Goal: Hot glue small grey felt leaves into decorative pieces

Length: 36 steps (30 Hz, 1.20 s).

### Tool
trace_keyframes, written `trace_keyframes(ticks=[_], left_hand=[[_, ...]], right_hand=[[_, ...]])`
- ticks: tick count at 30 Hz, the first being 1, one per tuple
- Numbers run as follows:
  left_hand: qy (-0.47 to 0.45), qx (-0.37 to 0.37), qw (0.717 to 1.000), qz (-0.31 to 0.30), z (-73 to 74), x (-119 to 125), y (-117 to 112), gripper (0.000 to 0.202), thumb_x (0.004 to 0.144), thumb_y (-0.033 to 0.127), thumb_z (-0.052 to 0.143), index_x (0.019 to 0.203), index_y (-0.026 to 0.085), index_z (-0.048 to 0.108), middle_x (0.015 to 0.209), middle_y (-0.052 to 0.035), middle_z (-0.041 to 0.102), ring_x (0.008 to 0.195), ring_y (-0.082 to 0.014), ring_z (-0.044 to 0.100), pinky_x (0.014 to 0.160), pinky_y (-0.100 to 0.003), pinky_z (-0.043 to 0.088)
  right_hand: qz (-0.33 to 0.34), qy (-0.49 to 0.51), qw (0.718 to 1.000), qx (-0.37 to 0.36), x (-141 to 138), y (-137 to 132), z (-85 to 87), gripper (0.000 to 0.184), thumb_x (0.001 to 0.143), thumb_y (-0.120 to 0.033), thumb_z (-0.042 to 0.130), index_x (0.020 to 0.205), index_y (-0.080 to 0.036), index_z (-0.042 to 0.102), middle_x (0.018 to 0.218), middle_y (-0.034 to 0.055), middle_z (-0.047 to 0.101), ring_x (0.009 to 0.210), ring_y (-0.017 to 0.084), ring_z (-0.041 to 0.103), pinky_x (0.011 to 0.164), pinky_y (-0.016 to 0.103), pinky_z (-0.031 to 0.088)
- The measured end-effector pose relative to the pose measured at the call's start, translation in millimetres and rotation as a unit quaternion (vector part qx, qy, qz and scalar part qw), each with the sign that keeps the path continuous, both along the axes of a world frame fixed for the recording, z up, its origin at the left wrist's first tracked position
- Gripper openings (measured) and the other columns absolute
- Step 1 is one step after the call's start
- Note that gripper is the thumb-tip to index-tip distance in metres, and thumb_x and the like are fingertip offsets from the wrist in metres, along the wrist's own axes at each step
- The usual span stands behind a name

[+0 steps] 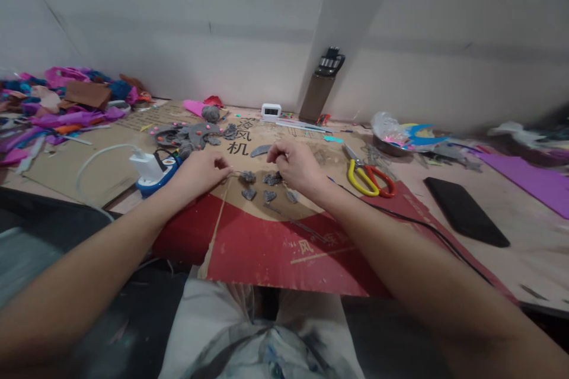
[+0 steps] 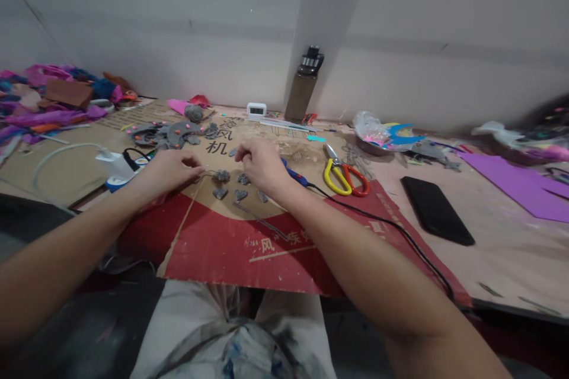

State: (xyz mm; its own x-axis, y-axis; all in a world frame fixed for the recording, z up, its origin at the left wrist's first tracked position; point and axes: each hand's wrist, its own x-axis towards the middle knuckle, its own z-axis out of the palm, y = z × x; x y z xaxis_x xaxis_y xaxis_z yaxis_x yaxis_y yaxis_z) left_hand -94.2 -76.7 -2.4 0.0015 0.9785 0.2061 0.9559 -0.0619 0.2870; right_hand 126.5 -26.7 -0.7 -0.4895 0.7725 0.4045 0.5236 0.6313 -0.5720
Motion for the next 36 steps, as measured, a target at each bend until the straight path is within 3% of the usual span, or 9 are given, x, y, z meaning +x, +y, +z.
trace_keyframes(ticks=[7, 11, 15, 19, 23, 28, 36], left_hand=[[-0.028, 0.019, 0.999, -0.032, -12.6, -0.3, 4.2, 0.03, 0.08, 0.043, 0.054, 0.089, 0.019, 0.07, 0.092, -0.0076, 0.073, 0.082, -0.0219, 0.064, 0.072, -0.031, 0.046], [-0.034, 0.002, 0.999, -0.043, -15.9, 1.2, 3.4, 0.03, 0.08, 0.043, 0.054, 0.089, 0.018, 0.07, 0.088, -0.0078, 0.072, 0.079, -0.0212, 0.064, 0.072, -0.032, 0.046], [-0.043, 0.0, 0.998, -0.044, -17.3, 2.0, 2.0, 0.025, 0.08, 0.039, 0.056, 0.084, 0.019, 0.07, 0.084, -0.0071, 0.073, 0.075, -0.0206, 0.064, 0.069, -0.031, 0.046], [-0.04, 0.009, 0.998, -0.045, -18.2, 0.7, 1.5, 0.023, 0.079, 0.036, 0.056, 0.083, 0.02, 0.071, 0.084, -0.0067, 0.073, 0.075, -0.0203, 0.064, 0.069, -0.03, 0.046], [-0.055, 0.017, 0.997, -0.052, -18.4, -1.7, -0.5, 0.024, 0.079, 0.037, 0.056, 0.083, 0.02, 0.071, 0.084, -0.0061, 0.073, 0.075, -0.0197, 0.063, 0.069, -0.029, 0.046], [-0.065, 0.035, 0.996, -0.039, -14.3, -1.8, -3.4, 0.025, 0.081, 0.037, 0.054, 0.079, 0.02, 0.072, 0.085, -0.0052, 0.073, 0.081, -0.0209, 0.064, 0.075, -0.03, 0.046], [-0.091, 0.23, 0.968, 0.046, -7.8, -0.3, -15.7, 0.016, 0.081, 0.033, 0.056, 0.077, 0.019, 0.063, 0.09, -0.0073, 0.066, 0.096, -0.0229, 0.056, 0.093, -0.038, 0.039]], right_hand=[[0.007, -0.044, 0.999, 0.024, -0.6, -4.3, 6.5, 0.017, 0.085, -0.025, 0.051, 0.083, -0.02, 0.066, 0.086, 0.0047, 0.068, 0.086, 0.019, 0.057, 0.079, 0.036, 0.038], [0.009, -0.085, 0.996, -0.007, -6.1, -5.0, 11.6, 0.017, 0.086, -0.024, 0.051, 0.085, -0.02, 0.068, 0.089, 0.0054, 0.069, 0.085, 0.019, 0.058, 0.077, 0.036, 0.039], [-0.006, -0.191, 0.982, 0.006, -19.2, -2.6, 15.1, 0.02, 0.085, -0.033, 0.056, 0.09, -0.02, 0.07, 0.096, 0.0101, 0.07, 0.09, 0.024, 0.058, 0.083, 0.044, 0.036], [-0.008, -0.318, 0.948, 0.03, -41.0, 3.8, 8.9, 0.032, 0.079, -0.046, 0.062, 0.09, -0.018, 0.07, 0.105, 0.0167, 0.067, 0.102, 0.033, 0.055, 0.087, 0.051, 0.034], [0.003, -0.39, 0.92, 0.038, -57.3, 8.1, 5.8, 0.028, 0.076, -0.043, 0.064, 0.084, -0.017, 0.07, 0.102, 0.018, 0.068, 0.104, 0.036, 0.056, 0.087, 0.052, 0.036], [0.035, -0.417, 0.908, 0.015, -59.8, 13.4, 14.2, 0.013, 0.071, -0.024, 0.068, 0.083, -0.02, 0.072, 0.091, 0.0132, 0.071, 0.094, 0.031, 0.063, 0.079, 0.044, 0.04], [0.096, -0.386, 0.917, -0.017, -59.0, 36.5, 14.5, 0.036, 0.063, -0.011, 0.072, 0.098, -0.021, 0.071, 0.096, 0.0068, 0.071, 0.082, 0.021, 0.063, 0.063, 0.03, 0.04]])
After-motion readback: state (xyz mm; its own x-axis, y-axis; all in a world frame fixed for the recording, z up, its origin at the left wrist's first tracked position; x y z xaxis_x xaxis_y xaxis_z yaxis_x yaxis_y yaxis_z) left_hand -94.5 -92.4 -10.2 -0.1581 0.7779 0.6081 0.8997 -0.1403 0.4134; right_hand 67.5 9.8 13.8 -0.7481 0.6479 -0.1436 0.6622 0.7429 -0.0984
